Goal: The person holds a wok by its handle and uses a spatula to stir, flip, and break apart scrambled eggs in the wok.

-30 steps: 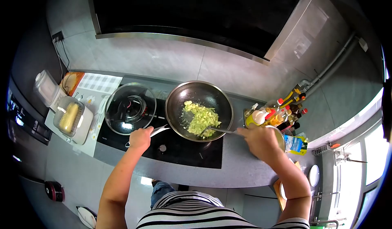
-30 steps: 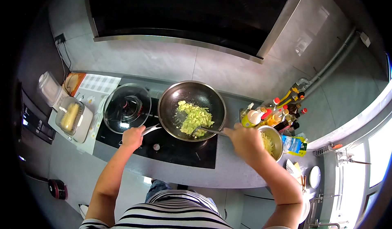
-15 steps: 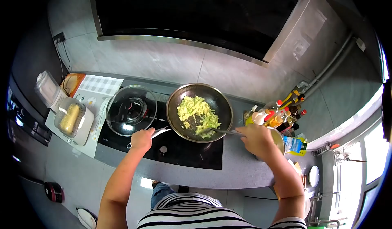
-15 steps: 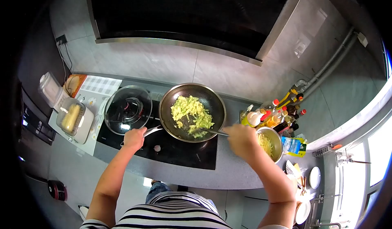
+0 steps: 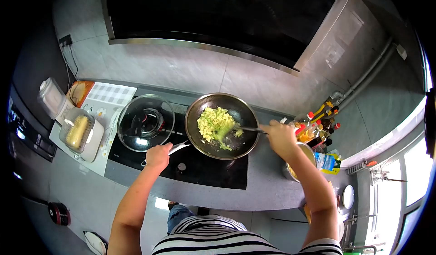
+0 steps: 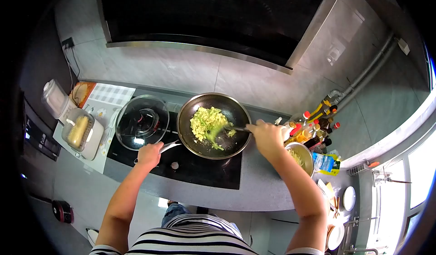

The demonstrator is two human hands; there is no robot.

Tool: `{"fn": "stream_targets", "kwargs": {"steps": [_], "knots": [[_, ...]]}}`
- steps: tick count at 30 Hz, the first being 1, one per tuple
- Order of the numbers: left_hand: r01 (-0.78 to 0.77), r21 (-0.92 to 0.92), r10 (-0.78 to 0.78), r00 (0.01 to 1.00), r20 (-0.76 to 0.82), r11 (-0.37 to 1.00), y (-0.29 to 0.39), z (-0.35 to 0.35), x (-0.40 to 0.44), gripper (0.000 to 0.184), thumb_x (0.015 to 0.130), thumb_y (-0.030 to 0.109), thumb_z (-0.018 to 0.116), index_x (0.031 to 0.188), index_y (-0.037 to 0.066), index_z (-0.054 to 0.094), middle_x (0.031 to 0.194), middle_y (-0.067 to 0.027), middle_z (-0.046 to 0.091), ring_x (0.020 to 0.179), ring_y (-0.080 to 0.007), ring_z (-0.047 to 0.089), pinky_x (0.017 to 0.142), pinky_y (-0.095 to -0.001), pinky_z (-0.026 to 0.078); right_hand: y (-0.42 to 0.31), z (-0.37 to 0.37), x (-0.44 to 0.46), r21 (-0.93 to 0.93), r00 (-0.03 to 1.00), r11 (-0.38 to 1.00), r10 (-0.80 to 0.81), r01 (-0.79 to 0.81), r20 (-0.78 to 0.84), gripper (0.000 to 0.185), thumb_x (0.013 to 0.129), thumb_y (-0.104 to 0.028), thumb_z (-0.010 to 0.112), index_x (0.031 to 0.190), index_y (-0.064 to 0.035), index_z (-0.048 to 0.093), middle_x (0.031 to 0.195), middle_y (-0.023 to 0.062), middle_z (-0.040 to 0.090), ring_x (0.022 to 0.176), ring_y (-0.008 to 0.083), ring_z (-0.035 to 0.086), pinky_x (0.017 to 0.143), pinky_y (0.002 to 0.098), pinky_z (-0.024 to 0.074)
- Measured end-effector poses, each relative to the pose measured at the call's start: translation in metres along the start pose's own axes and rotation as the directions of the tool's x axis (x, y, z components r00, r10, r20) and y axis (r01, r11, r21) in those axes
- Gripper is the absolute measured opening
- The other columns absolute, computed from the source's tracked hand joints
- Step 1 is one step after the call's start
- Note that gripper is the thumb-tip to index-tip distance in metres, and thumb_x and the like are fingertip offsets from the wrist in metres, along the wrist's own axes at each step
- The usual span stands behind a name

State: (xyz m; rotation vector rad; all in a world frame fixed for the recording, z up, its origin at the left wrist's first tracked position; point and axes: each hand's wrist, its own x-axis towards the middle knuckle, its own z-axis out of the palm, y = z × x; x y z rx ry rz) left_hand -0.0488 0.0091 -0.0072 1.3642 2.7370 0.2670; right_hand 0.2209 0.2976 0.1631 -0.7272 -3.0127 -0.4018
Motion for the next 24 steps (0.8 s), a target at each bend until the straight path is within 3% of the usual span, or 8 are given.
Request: {"fn": "stream_targets", "kwargs": {"steps": [2, 4, 7, 9, 12, 15, 18, 24], "knots": [[-0.008, 0.007, 0.008, 1.0, -0.004, 1.0, 0.0, 0.0, 0.0, 0.025, 0.077, 0.011, 0.073, 0.097, 0.014, 0.058, 0.083, -0.0139, 0.069, 0.08, -0.0361, 0.069, 0.071, -0.0479, 0.055, -0.011, 0.014, 0.013, 0.131, 0.993, 0.987, 0.099, -0.09, -0.063, 0.03, 0.087, -0.017, 0.063, 0.116, -0.0222, 0.069, 0.098, 0.0087, 0.067, 0.084, 0.0306, 0.07, 0.072, 0.042, 0.0566], [-0.006, 0.015, 0.006, 1.0, -0.01, 1.0, 0.0, 0.0, 0.001, 0.025, 0.077, 0.011, 0.073, 0.097, 0.013, 0.058, 0.082, -0.0137, 0.069, 0.08, -0.036, 0.069, 0.071, -0.0476, 0.055, -0.003, 0.013, 0.014, 0.137, 0.981, 0.972, 0.195, -0.193, -0.003, 0.026, 0.088, -0.024, 0.063, 0.112, -0.0196, 0.071, 0.096, 0.0109, 0.069, 0.086, 0.0315, 0.07, 0.074, 0.0422, 0.0567], [0.0, 0.014, 0.0, 1.0, -0.008, 1.0, 0.002, -0.001, -0.001, 0.025, 0.076, 0.011, 0.073, 0.096, 0.013, 0.058, 0.081, -0.0136, 0.069, 0.079, -0.0358, 0.069, 0.071, -0.0472, 0.055, 0.018, -0.01, 0.013, 0.014, 0.921, 0.942, 0.324, -0.334, 0.215, 0.031, 0.088, -0.034, 0.062, 0.097, -0.007, 0.074, 0.097, 0.0199, 0.071, 0.094, 0.034, 0.07, 0.08, 0.044, 0.0559], [-0.003, 0.003, 0.003, 1.0, -0.007, 1.0, 0.001, -0.001, 0.0, 0.025, 0.076, 0.011, 0.073, 0.096, 0.013, 0.058, 0.08, -0.0136, 0.069, 0.079, -0.0359, 0.069, 0.07, -0.0472, 0.055, 0.03, -0.005, 0.017, -0.065, 0.89, 0.953, 0.299, -0.295, 0.345, 0.034, 0.09, -0.034, 0.06, 0.099, -0.0031, 0.073, 0.101, 0.0222, 0.071, 0.095, 0.0364, 0.069, 0.082, 0.0466, 0.0547], [-0.007, 0.008, 0.007, 1.0, -0.024, 1.0, -0.001, 0.003, 0.001, 0.025, 0.075, 0.011, 0.073, 0.095, 0.013, 0.058, 0.079, -0.0142, 0.069, 0.078, -0.0359, 0.069, 0.069, -0.0476, 0.054, 0.022, 0.041, 0.037, 0.034, 0.873, 0.95, 0.269, -0.309, 0.407, 0.035, 0.091, -0.036, 0.06, 0.1, -0.0049, 0.073, 0.102, 0.0213, 0.071, 0.096, 0.0377, 0.068, 0.083, 0.0473, 0.0536], [-0.002, 0.004, 0.002, 1.0, -0.009, 1.0, 0.003, -0.004, -0.001, 0.025, 0.075, 0.011, 0.073, 0.095, 0.013, 0.058, 0.079, -0.0143, 0.068, 0.078, -0.0363, 0.069, 0.068, -0.048, 0.054, 0.01, 0.098, 0.045, 0.44, 0.934, 0.846, 0.171, -0.303, 0.315, 0.035, 0.092, -0.041, 0.06, 0.102, -0.0098, 0.073, 0.101, 0.0191, 0.071, 0.096, 0.038, 0.067, 0.084, 0.0478, 0.0526], [0.006, 0.008, -0.006, 1.0, -0.009, 1.0, 0.0, 0.0, 0.001, 0.025, 0.075, 0.01, 0.073, 0.095, 0.013, 0.058, 0.079, -0.0141, 0.068, 0.078, -0.0367, 0.068, 0.068, -0.0483, 0.054, 0.01, 0.081, 0.033, 0.39, 0.969, 0.892, 0.172, -0.23, 0.178, 0.033, 0.091, -0.043, 0.06, 0.103, -0.0152, 0.074, 0.1, 0.0162, 0.071, 0.094, 0.0371, 0.067, 0.082, 0.048, 0.053], [0.009, -0.003, -0.009, 1.0, -0.02, 1.0, 0.001, 0.001, 0.001, 0.025, 0.075, 0.009, 0.073, 0.094, 0.014, 0.059, 0.078, -0.0139, 0.069, 0.077, -0.0371, 0.068, 0.068, -0.0485, 0.054, 0.061, 0.02, 0.017, 0.181, 0.991, 0.978, 0.089, -0.107, 0.102, 0.031, 0.089, -0.044, 0.062, 0.098, -0.0166, 0.075, 0.09, 0.0134, 0.073, 0.086, 0.0353, 0.069, 0.077, 0.0474, 0.0541]]}}
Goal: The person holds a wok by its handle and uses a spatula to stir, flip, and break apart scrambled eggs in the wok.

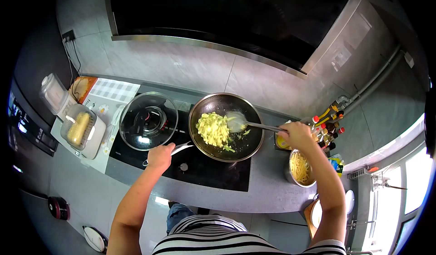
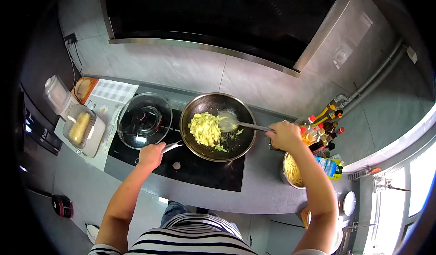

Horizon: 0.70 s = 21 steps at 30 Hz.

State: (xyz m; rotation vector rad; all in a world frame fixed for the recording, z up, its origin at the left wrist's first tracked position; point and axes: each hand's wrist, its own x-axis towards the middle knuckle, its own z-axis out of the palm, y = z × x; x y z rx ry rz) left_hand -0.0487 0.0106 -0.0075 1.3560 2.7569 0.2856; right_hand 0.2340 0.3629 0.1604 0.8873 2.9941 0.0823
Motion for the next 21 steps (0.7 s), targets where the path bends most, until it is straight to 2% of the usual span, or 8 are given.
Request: {"fn": "stream_targets", "kwargs": {"steps": [4, 6, 8, 11, 14, 17, 19, 21], "knots": [[0.001, -0.015, -0.001, 1.0, -0.001, 1.0, 0.0, -0.001, 0.0, 0.025, 0.075, 0.009, 0.073, 0.094, 0.013, 0.059, 0.079, -0.0142, 0.069, 0.077, -0.0372, 0.069, 0.068, -0.0486, 0.054, 0.019, -0.016, 0.013, -0.041, 0.879, 0.999, 0.021, -0.002, 0.476, 0.034, 0.09, -0.043, 0.061, 0.087, -0.0128, 0.076, 0.081, 0.0117, 0.073, 0.078, 0.0293, 0.07, 0.075, 0.0436, 0.0535], [-0.007, -0.022, 0.007, 1.0, -0.009, 1.0, -0.001, 0.001, 0.0, 0.024, 0.075, 0.009, 0.073, 0.094, 0.013, 0.059, 0.079, -0.0143, 0.069, 0.077, -0.0373, 0.069, 0.068, -0.0488, 0.054, 0.023, 0.033, 0.022, 0.231, 0.882, 0.969, -0.182, 0.087, 0.434, 0.033, 0.09, -0.04, 0.065, 0.087, -0.0087, 0.076, 0.065, 0.0096, 0.066, 0.058, 0.0198, 0.061, 0.061, 0.0377, 0.0489], [-0.01, -0.025, 0.01, 1.0, -0.01, 1.0, -0.001, 0.001, 0.001, 0.024, 0.075, 0.009, 0.073, 0.095, 0.014, 0.059, 0.079, -0.0145, 0.069, 0.077, -0.0372, 0.069, 0.068, -0.0486, 0.054, -0.015, 0.056, 0.026, 0.385, 0.889, 0.923, -0.192, 0.019, 0.415, 0.039, 0.092, -0.041, 0.06, 0.085, -0.0055, 0.075, 0.068, 0.0123, 0.068, 0.06, 0.0248, 0.065, 0.063, 0.0407, 0.0514], [-0.008, -0.016, 0.007, 1.0, -0.013, 1.0, 0.0, -0.001, 0.0, 0.025, 0.075, 0.009, 0.073, 0.096, 0.014, 0.059, 0.079, -0.0148, 0.069, 0.077, -0.0372, 0.069, 0.068, -0.0485, 0.054, -0.045, 0.079, 0.028, 0.617, 0.88, 0.721, -0.021, -0.315, 0.474, 0.04, 0.094, -0.037, 0.058, 0.082, -0.0026, 0.074, 0.059, 0.0095, 0.061, 0.048, 0.0186, 0.055, 0.053, 0.0354, 0.0478], [0.003, -0.009, -0.003, 1.0, -0.003, 1.0, 0.001, -0.004, -0.001, 0.025, 0.076, 0.01, 0.073, 0.096, 0.014, 0.06, 0.08, -0.0151, 0.069, 0.077, -0.0373, 0.069, 0.068, -0.0484, 0.054, -0.041, 0.066, 0.02, 0.668, 0.883, 0.617, 0.097, -0.416, 0.46, 0.039, 0.094, -0.035, 0.058, 0.085, -0.0015, 0.074, 0.056, 0.0048, 0.054, 0.043, 0.0126, 0.047, 0.046, 0.0309, 0.0433], [0.006, -0.004, -0.006, 1.0, 0.01, 1.0, 0.001, -0.003, 0.0, 0.025, 0.076, 0.01, 0.073, 0.096, 0.014, 0.059, 0.08, -0.0152, 0.069, 0.077, -0.0376, 0.069, 0.068, -0.0485, 0.054, -0.012, 0.035, 0.015, 0.541, 0.801, 0.701, 0.075, -0.466, 0.593, 0.041, 0.093, -0.038, 0.059, 0.091, -0.0003, 0.074, 0.058, 0.0089, 0.06, 0.049, 0.0189, 0.055, 0.053, 0.0346, 0.0482], [0.01, 0.004, -0.01, 1.0, 0.017, 1.0, 0.001, -0.002, 0.0, 0.024, 0.076, 0.01, 0.072, 0.096, 0.014, 0.059, 0.08, -0.0152, 0.069, 0.077, -0.0377, 0.069, 0.068, -0.0486, 0.054, -0.011, -0.003, 0.004, 0.301, 0.811, 0.914, 0.05, -0.273, 0.583, 0.044, 0.093, -0.04, 0.059, 0.095, 0.0012, 0.072, 0.068, 0.0135, 0.066, 0.061, 0.0259, 0.063, 0.062, 0.0382, 0.052], [0.015, 0.014, -0.016, 1.0, 0.026, 1.0, 0.001, -0.002, 0.0, 0.024, 0.076, 0.01, 0.072, 0.096, 0.014, 0.059, 0.08, -0.015, 0.069, 0.077, -0.0377, 0.069, 0.069, -0.0488, 0.054, -0.012, -0.01, 0.001, 0.113, 0.833, 0.984, 0.051, -0.135, 0.551, 0.046, 0.092, -0.042, 0.059, 0.096, 0.0018, 0.072, 0.08, 0.0174, 0.07, 0.074, 0.0324, 0.068, 0.071, 0.0414, 0.0541]]}}
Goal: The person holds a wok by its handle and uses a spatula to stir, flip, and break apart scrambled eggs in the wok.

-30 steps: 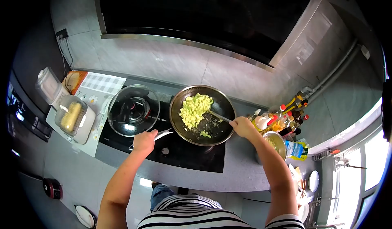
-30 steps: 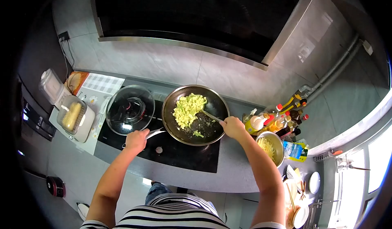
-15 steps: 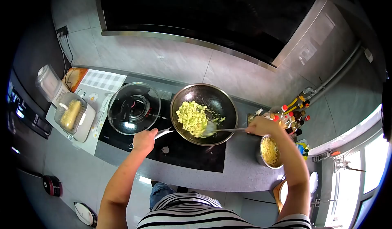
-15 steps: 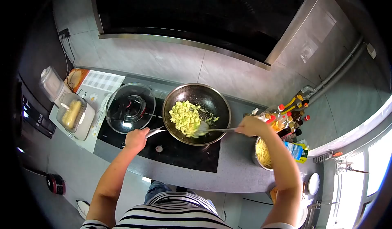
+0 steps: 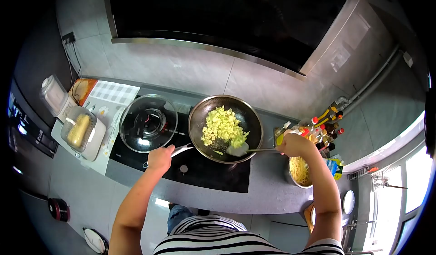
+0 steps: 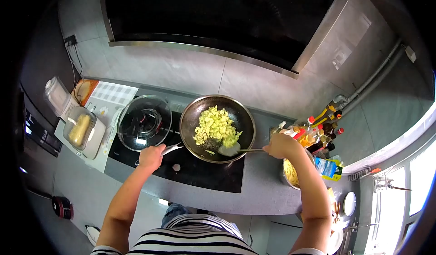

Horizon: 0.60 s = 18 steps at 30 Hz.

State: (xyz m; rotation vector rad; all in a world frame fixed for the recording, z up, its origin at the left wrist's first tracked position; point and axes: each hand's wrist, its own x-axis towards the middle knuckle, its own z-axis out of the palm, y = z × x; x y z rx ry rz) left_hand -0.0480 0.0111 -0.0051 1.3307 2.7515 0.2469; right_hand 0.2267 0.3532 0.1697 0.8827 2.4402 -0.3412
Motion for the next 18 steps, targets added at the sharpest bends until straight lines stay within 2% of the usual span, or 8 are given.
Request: {"fn": "stream_targets", "kwargs": {"steps": [2, 5, 8, 12, 15, 18], "knots": [[-0.007, -0.006, 0.007, 1.0, -0.008, 1.0, -0.001, 0.001, 0.0, 0.024, 0.076, 0.01, 0.072, 0.096, 0.014, 0.059, 0.08, -0.0148, 0.069, 0.077, -0.0378, 0.069, 0.069, -0.0489, 0.054, 0.001, 0.014, 0.007, -0.115, 0.997, 0.993, 0.012, -0.021, -0.078, 0.048, 0.092, -0.044, 0.059, 0.096, 0.0016, 0.071, 0.093, 0.0207, 0.071, 0.089, 0.0382, 0.069, 0.08, 0.0442, 0.0546], [-0.012, -0.018, 0.012, 1.0, -0.01, 1.0, 0.0, -0.001, -0.001, 0.024, 0.077, 0.011, 0.072, 0.096, 0.014, 0.059, 0.079, -0.0146, 0.069, 0.077, -0.0377, 0.069, 0.069, -0.0489, 0.054, -0.013, 0.049, 0.046, -0.048, 0.942, 0.997, 0.045, -0.064, -0.332, 0.045, 0.093, -0.045, 0.058, 0.097, -0.002, 0.071, 0.099, 0.0201, 0.071, 0.093, 0.0383, 0.069, 0.082, 0.0454, 0.0546], [-0.025, 0.0, 0.025, 0.999, -0.026, 1.0, -0.001, 0.003, -0.001, 0.024, 0.077, 0.011, 0.072, 0.097, 0.014, 0.059, 0.079, -0.0145, 0.068, 0.078, -0.0373, 0.069, 0.069, -0.0486, 0.054, -0.042, 0.057, 0.045, -0.046, 0.916, 0.996, 0.047, -0.071, -0.399, 0.042, 0.093, -0.045, 0.058, 0.097, -0.0052, 0.071, 0.097, 0.0195, 0.071, 0.092, 0.0378, 0.069, 0.081, 0.0469, 0.0546], [-0.023, -0.016, 0.023, 1.0, -0.008, 1.0, -0.001, 0.002, -0.001, 0.025, 0.077, 0.011, 0.073, 0.097, 0.014, 0.058, 0.081, -0.0145, 0.069, 0.079, -0.0366, 0.068, 0.069, -0.048, 0.054, -0.042, 0.025, -0.01, -0.197, 0.879, 0.972, 0.023, -0.132, -0.477, 0.038, 0.093, -0.044, 0.059, 0.097, -0.0083, 0.072, 0.095, 0.016, 0.072, 0.09, 0.0337, 0.071, 0.076, 0.0453, 0.0564], [-0.02, 0.001, 0.02, 1.0, -0.01, 1.0, -0.002, 0.004, -0.001, 0.025, 0.077, 0.012, 0.073, 0.097, 0.014, 0.058, 0.081, -0.0143, 0.069, 0.079, -0.0364, 0.069, 0.068, -0.0482, 0.054, -0.032, -0.001, -0.033, -0.284, 0.889, 0.924, 0.111, -0.257, -0.445, 0.038, 0.092, -0.044, 0.061, 0.098, -0.0077, 0.073, 0.096, 0.0149, 0.073, 0.09, 0.0321, 0.072, 0.075, 0.0427, 0.057], [-0.018, 0.009, 0.018, 1.0, -0.008, 1.0, -0.002, 0.005, -0.001, 0.025, 0.076, 0.011, 0.072, 0.097, 0.014, 0.058, 0.08, -0.0136, 0.069, 0.078, -0.0361, 0.069, 0.068, -0.0481, 0.054, -0.029, 0.001, -0.012, -0.287, 0.888, 0.917, 0.128, -0.275, -0.442, 0.039, 0.091, -0.043, 0.062, 0.099, -0.0064, 0.073, 0.098, 0.0152, 0.072, 0.09, 0.0328, 0.071, 0.076, 0.0422, 0.0571]]}}
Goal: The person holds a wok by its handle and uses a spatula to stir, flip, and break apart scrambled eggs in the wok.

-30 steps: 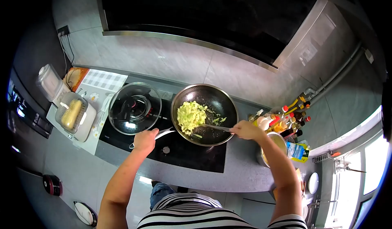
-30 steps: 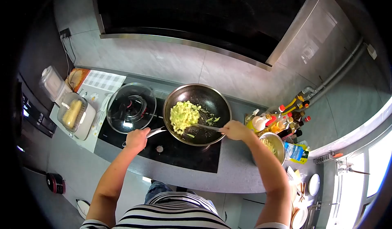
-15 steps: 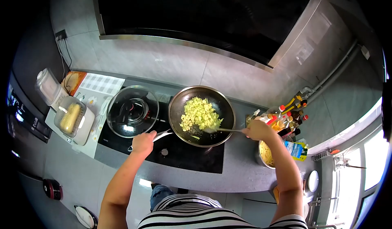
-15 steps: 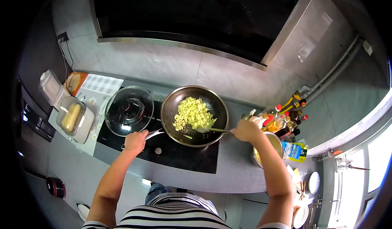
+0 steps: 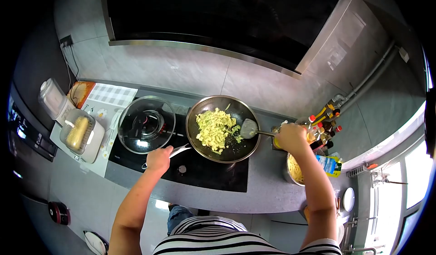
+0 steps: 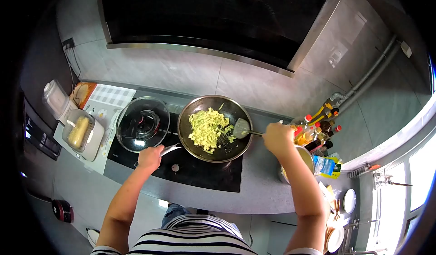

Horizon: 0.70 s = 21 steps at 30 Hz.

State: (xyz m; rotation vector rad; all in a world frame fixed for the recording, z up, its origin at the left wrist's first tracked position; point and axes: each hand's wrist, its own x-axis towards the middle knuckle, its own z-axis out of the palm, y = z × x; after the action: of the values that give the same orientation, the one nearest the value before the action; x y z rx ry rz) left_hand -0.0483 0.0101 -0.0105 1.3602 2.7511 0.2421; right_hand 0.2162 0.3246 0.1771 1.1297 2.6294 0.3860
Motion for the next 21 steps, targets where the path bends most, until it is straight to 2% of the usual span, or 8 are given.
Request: {"fn": "stream_targets", "kwargs": {"steps": [1, 4, 7, 11, 15, 18, 20, 21], "knots": [[0.0, -0.004, 0.0, 1.0, 0.0, 1.0, 0.001, -0.001, 0.0, 0.025, 0.076, 0.011, 0.072, 0.097, 0.014, 0.058, 0.08, -0.0135, 0.069, 0.078, -0.036, 0.069, 0.068, -0.0481, 0.054, -0.01, 0.008, 0.012, 0.021, 0.998, 0.999, 0.037, -0.038, 0.054, 0.04, 0.091, -0.044, 0.063, 0.099, -0.0056, 0.073, 0.1, 0.0155, 0.072, 0.092, 0.0339, 0.071, 0.077, 0.0429, 0.0569], [0.005, -0.016, -0.005, 1.0, 0.002, 1.0, 0.002, -0.004, -0.001, 0.024, 0.077, 0.011, 0.072, 0.096, 0.014, 0.058, 0.08, -0.0131, 0.069, 0.079, -0.0357, 0.069, 0.069, -0.048, 0.054, -0.036, 0.056, 0.047, 0.287, 0.998, 0.957, 0.048, -0.033, -0.046, 0.039, 0.09, -0.043, 0.061, 0.097, -0.0066, 0.073, 0.093, 0.018, 0.072, 0.092, 0.0363, 0.069, 0.081, 0.0459, 0.0549], [-0.003, -0.015, 0.003, 1.0, -0.011, 1.0, 0.0, -0.002, 0.0, 0.024, 0.077, 0.011, 0.072, 0.096, 0.015, 0.059, 0.08, -0.0131, 0.069, 0.079, -0.0358, 0.069, 0.069, -0.048, 0.054, -0.041, 0.077, 0.051, 0.426, 0.987, 0.896, -0.071, 0.125, -0.142, 0.034, 0.09, -0.042, 0.061, 0.098, -0.0111, 0.073, 0.093, 0.0159, 0.072, 0.09, 0.0371, 0.068, 0.079, 0.0469, 0.0541], [-0.004, -0.005, 0.004, 1.0, -0.022, 1.0, -0.001, 0.0, 0.001, 0.025, 0.076, 0.011, 0.073, 0.097, 0.015, 0.06, 0.08, -0.0132, 0.069, 0.078, -0.0358, 0.069, 0.068, -0.0478, 0.054, -0.011, 0.05, 0.023, 0.343, 0.958, 0.913, -0.14, 0.223, -0.251, 0.031, 0.09, -0.04, 0.062, 0.1, -0.0131, 0.072, 0.089, 0.0123, 0.072, 0.088, 0.0349, 0.07, 0.077, 0.0467, 0.0548], [-0.002, 0.001, 0.002, 1.0, -0.006, 1.0, -0.002, -0.003, 0.002, 0.027, 0.076, 0.011, 0.073, 0.098, 0.014, 0.06, 0.08, -0.0133, 0.069, 0.079, -0.0358, 0.069, 0.068, -0.0475, 0.054, -0.012, 0.038, 0.031, 0.239, 0.984, 0.971, 0.05, -0.008, -0.171, 0.028, 0.089, -0.034, 0.063, 0.103, -0.0125, 0.072, 0.092, 0.0165, 0.071, 0.086, 0.0378, 0.068, 0.076, 0.0485, 0.054], [0.003, 0.0, -0.003, 1.0, -0.003, 1.0, -0.003, -0.002, 0.004, 0.027, 0.075, 0.012, 0.074, 0.099, 0.014, 0.06, 0.08, -0.0135, 0.069, 0.079, -0.036, 0.069, 0.069, -0.0477, 0.054, -0.036, 0.054, 0.057, 0.288, 0.984, 0.955, -0.015, 0.068, -0.18, 0.026, 0.09, -0.036, 0.064, 0.099, -0.0127, 0.071, 0.094, 0.0156, 0.071, 0.088, 0.0348, 0.071, 0.077, 0.0453, 0.0559], [-0.026, -0.004, 0.026, 0.999, -0.037, 1.0, -0.002, -0.005, 0.003, 0.02, 0.078, 0.008, 0.066, 0.096, 0.015, 0.061, 0.078, -0.0149, 0.069, 0.075, -0.0368, 0.069, 0.066, -0.0484, 0.054, -0.058, 0.052, 0.058, 0.391, 0.974, 0.902, -0.11, 0.182, -0.199, 0.026, 0.089, -0.037, 0.064, 0.097, -0.0132, 0.071, 0.094, 0.0143, 0.071, 0.09, 0.0337, 0.07, 0.078, 0.0444, 0.0558], [-0.041, -0.006, 0.041, 0.998, -0.053, 0.999, -0.001, -0.007, 0.003, 0.017, 0.08, 0.006, 0.062, 0.095, 0.015, 0.062, 0.076, -0.0155, 0.069, 0.073, -0.0372, 0.069, 0.065, -0.0488, 0.054, -0.064, 0.052, 0.057, 0.341, 0.953, 0.901, -0.197, 0.269, -0.231, 0.023, 0.089, -0.033, 0.065, 0.103, -0.0146, 0.069, 0.095, 0.0113, 0.069, 0.09, 0.0327, 0.069, 0.076, 0.0451, 0.0553]]}}
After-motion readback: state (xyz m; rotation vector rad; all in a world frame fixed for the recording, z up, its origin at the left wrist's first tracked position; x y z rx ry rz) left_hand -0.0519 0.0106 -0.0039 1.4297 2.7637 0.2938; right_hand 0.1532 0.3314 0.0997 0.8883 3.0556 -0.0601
